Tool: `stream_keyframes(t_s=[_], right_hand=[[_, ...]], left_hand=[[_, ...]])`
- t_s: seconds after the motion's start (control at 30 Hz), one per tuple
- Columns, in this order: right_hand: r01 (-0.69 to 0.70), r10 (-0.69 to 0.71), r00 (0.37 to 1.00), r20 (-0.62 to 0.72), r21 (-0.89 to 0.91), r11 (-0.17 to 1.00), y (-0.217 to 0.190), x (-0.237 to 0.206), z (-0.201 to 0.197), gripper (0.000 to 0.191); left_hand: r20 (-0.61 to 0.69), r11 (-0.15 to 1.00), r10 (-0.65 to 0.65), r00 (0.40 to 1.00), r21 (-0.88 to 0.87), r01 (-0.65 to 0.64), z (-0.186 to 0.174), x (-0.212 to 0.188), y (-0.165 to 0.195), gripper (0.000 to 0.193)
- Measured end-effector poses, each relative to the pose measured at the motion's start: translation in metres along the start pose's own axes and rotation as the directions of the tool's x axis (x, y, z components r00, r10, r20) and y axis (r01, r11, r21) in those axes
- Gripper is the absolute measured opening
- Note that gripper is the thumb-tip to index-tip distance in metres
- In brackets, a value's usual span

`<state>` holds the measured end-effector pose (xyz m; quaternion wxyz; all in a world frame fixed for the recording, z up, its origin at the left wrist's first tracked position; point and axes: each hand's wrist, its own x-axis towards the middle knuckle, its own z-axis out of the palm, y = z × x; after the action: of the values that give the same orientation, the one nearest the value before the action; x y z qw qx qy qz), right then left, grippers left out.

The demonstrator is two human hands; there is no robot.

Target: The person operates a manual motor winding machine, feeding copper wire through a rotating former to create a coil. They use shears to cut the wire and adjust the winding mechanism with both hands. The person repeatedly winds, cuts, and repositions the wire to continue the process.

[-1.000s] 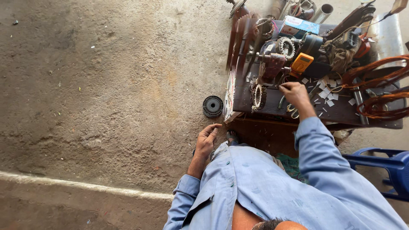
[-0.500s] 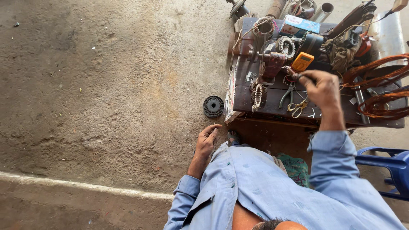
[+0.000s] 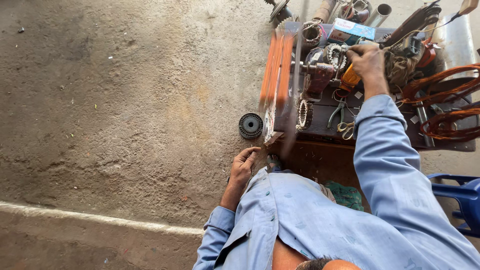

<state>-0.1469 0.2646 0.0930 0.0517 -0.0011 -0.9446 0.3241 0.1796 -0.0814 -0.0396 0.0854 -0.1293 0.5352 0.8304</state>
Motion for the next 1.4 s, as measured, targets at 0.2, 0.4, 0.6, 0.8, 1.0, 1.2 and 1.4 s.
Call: stream_keyframes(t_s=[0.2, 0.4, 0.6, 0.8, 1.0, 1.2, 1.4], right_hand=[[-0.198, 0.215, 0.967, 0.141, -0.126, 0.972, 0.0, -0.018, 0.037, 0.023], [-0.214, 0.26, 0.929, 0.264, -0.193, 0.958, 0.029, -0.073, 0.06, 0.032], [-0.279, 0.304, 0.896, 0.323, -0.124, 0.952, 0.046, -0.137, 0.058, 0.031], [-0.092, 0.102, 0.954, 0.281, -0.049, 0.995, 0.043, -0.161, 0.014, 0.027], [0.092, -0.094, 0.994, 0.062, 0.032, 0.995, 0.023, -0.14, -0.028, 0.021], [0.24, -0.246, 0.967, -0.064, -0.082, 0.967, 0.014, -0.079, -0.043, 0.017], [0.137, -0.137, 0.99, -0.043, 0.0, 0.991, 0.007, -0.016, -0.029, 0.022]], left_hand=[[-0.01, 1.0, -0.003, 1.0, 0.013, 0.003, -0.004, 0.001, -0.006, 0.024], [-0.006, 0.999, 0.02, 1.0, -0.029, -0.02, -0.008, 0.002, -0.012, 0.024], [-0.005, 1.0, 0.008, 1.0, -0.014, -0.008, -0.009, 0.001, -0.011, 0.024], [-0.008, 0.999, 0.009, 1.0, -0.032, -0.009, -0.008, 0.0, -0.008, 0.023], [0.014, 0.999, 0.022, 1.0, -0.03, -0.022, -0.005, -0.001, -0.001, 0.022], [-0.02, 0.999, -0.004, 1.0, 0.038, 0.005, 0.0, -0.003, 0.002, 0.023], [-0.039, 1.0, -0.009, 0.999, 0.03, 0.01, -0.003, -0.004, 0.001, 0.023]])
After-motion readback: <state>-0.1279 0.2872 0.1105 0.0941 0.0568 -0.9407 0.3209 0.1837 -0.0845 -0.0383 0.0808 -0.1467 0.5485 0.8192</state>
